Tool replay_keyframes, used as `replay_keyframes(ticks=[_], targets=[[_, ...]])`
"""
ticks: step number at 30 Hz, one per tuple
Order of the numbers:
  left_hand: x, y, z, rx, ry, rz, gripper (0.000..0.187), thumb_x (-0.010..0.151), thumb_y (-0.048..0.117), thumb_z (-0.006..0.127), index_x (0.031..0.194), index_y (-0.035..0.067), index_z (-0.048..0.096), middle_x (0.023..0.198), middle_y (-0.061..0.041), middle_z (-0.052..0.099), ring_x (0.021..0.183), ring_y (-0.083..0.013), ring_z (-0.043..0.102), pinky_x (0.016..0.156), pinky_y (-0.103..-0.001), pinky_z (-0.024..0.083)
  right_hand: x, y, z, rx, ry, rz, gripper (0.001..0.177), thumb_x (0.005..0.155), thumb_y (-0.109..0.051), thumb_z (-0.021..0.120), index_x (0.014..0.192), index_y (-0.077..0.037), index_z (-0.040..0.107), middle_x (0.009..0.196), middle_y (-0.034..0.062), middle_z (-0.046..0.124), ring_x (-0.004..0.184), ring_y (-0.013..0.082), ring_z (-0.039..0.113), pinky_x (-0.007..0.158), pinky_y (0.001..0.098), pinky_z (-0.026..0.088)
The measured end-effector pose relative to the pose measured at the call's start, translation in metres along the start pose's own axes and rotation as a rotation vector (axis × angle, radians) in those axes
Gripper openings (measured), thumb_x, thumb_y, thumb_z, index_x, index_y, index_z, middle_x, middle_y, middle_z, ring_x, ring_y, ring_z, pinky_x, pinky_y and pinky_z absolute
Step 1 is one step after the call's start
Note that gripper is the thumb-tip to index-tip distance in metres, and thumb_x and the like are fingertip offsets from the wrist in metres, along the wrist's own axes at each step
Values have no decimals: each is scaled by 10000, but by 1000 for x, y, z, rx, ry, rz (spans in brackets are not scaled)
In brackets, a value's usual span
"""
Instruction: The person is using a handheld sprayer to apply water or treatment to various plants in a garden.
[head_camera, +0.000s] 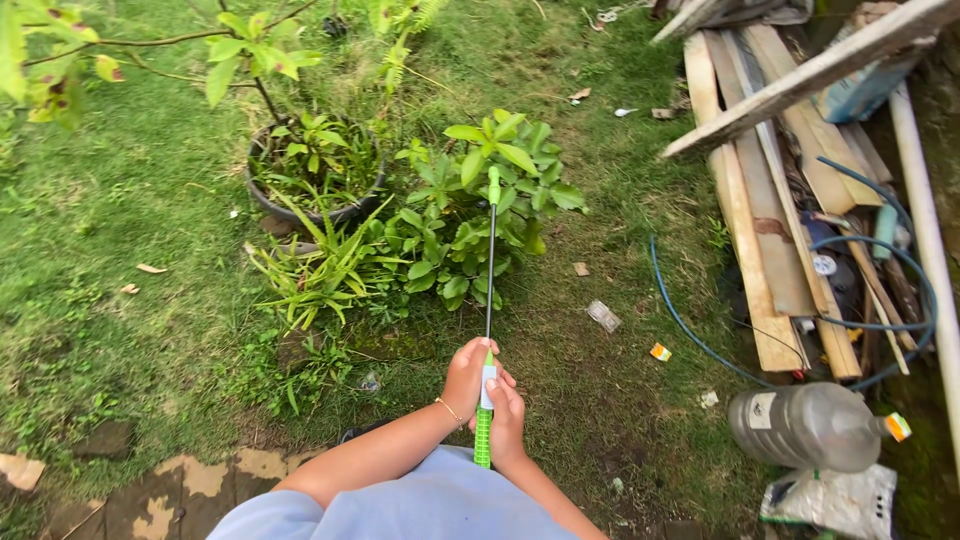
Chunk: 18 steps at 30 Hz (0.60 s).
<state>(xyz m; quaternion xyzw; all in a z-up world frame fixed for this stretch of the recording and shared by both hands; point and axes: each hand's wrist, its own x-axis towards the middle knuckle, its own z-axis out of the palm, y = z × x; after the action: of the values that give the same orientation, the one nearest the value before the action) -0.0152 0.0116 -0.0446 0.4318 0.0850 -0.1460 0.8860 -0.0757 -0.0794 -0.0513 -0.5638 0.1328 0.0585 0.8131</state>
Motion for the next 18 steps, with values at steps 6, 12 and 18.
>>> replay_keyframes(ticks=[6,12,18], targets=[[-1,-2,15,114,-34,-54,247,1057,222,401,987,46,558,640,-96,583,617,-251,691,564,-349,557,-6,-2,-11,-22,95,7,375,1000,-275,492,1030,76,621,659,123,628,412,158,531,365,279,437],[-4,-4,-3,34,55,10,209,1030,192,397,1005,37,536,642,-117,578,586,-273,680,541,-361,550,0,7,-5,30,-39,43,312,1021,-235,482,1033,48,613,650,103,609,421,141,508,368,288,416],[-23,19,-33,-45,242,105,238,1042,219,402,993,40,551,643,-101,547,597,-277,665,562,-373,535,10,13,21,-38,-254,162,324,1024,-236,491,1089,61,605,671,116,616,439,165,535,405,291,440]])
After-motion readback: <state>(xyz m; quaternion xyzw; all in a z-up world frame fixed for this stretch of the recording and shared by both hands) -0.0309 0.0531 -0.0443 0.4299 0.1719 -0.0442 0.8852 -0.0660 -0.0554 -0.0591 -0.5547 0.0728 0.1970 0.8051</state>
